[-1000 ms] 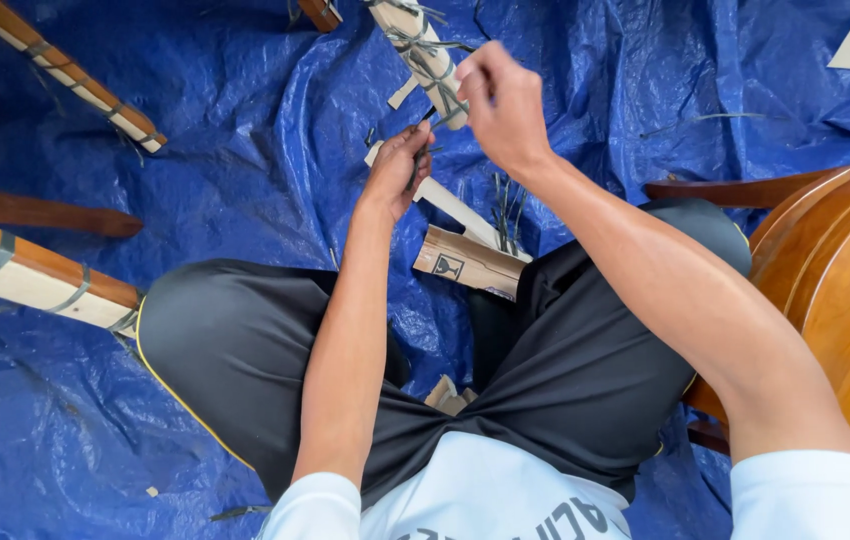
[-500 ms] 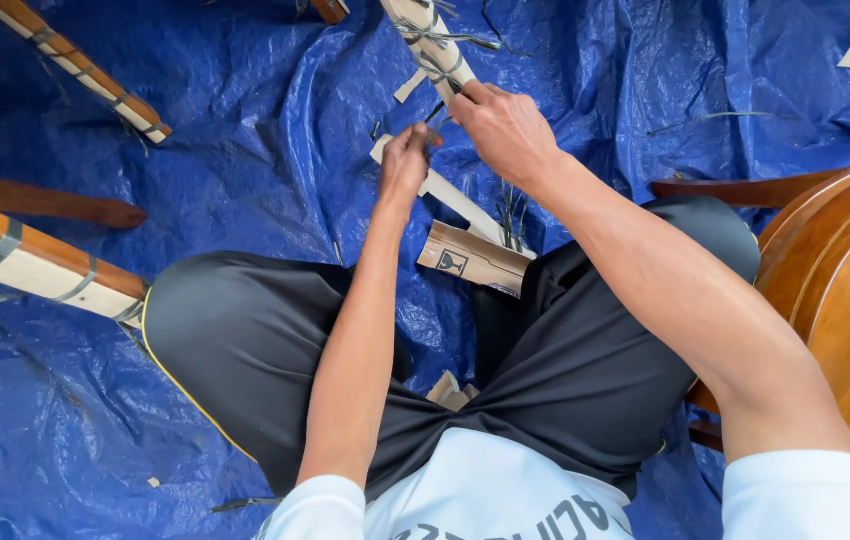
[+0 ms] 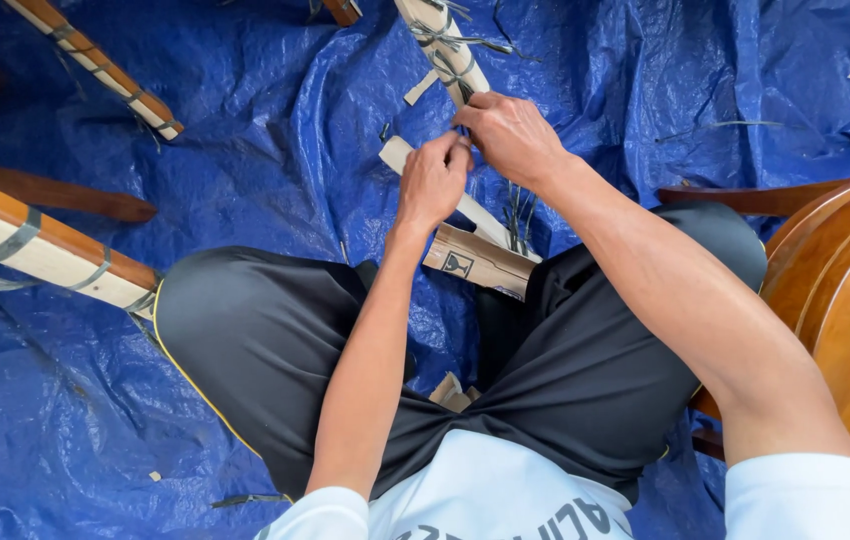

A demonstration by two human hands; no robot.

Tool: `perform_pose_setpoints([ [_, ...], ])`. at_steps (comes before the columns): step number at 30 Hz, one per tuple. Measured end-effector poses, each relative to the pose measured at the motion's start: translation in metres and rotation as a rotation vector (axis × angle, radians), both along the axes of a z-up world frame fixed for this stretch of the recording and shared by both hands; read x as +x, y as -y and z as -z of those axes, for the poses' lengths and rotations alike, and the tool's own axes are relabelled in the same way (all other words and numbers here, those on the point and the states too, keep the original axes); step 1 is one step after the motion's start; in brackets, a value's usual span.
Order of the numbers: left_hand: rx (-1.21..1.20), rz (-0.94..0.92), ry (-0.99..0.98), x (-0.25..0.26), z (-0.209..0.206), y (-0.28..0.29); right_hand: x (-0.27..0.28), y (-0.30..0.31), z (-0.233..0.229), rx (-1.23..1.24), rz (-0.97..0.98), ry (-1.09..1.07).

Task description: Wrapping protective foam around the legs of wooden chairs and tables and securing them with twine.

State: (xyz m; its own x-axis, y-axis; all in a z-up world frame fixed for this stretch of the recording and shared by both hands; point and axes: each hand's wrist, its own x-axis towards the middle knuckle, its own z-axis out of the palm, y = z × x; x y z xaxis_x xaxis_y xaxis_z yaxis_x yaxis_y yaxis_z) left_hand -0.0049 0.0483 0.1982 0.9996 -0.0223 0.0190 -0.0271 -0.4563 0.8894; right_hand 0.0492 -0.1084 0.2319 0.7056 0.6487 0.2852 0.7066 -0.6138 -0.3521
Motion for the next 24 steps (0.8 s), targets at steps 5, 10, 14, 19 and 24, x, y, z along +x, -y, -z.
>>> perform_pose_setpoints([
  [5, -0.01, -0.077, -0.019, 0.003, -0.019, -0.004, 0.0, 0.0, -0.005, 0.0, -0.016, -0.071],
  [10, -0.112, -0.284, 0.346, 0.016, 0.011, -0.009, 0.003, 0.001, -0.002, 0.062, -0.004, -0.144],
  [14, -0.088, -0.196, 0.372, 0.025, 0.033, -0.007, 0.005, 0.0, -0.001, 0.103, -0.034, -0.159],
  [19, 0.061, -0.078, 0.253, 0.021, 0.013, -0.001, 0.001, 0.001, -0.003, 0.069, 0.009, -0.14],
  [24, 0.185, -0.129, 0.311, 0.025, 0.02, 0.003, -0.001, -0.001, 0.007, -0.06, 0.054, 0.035],
])
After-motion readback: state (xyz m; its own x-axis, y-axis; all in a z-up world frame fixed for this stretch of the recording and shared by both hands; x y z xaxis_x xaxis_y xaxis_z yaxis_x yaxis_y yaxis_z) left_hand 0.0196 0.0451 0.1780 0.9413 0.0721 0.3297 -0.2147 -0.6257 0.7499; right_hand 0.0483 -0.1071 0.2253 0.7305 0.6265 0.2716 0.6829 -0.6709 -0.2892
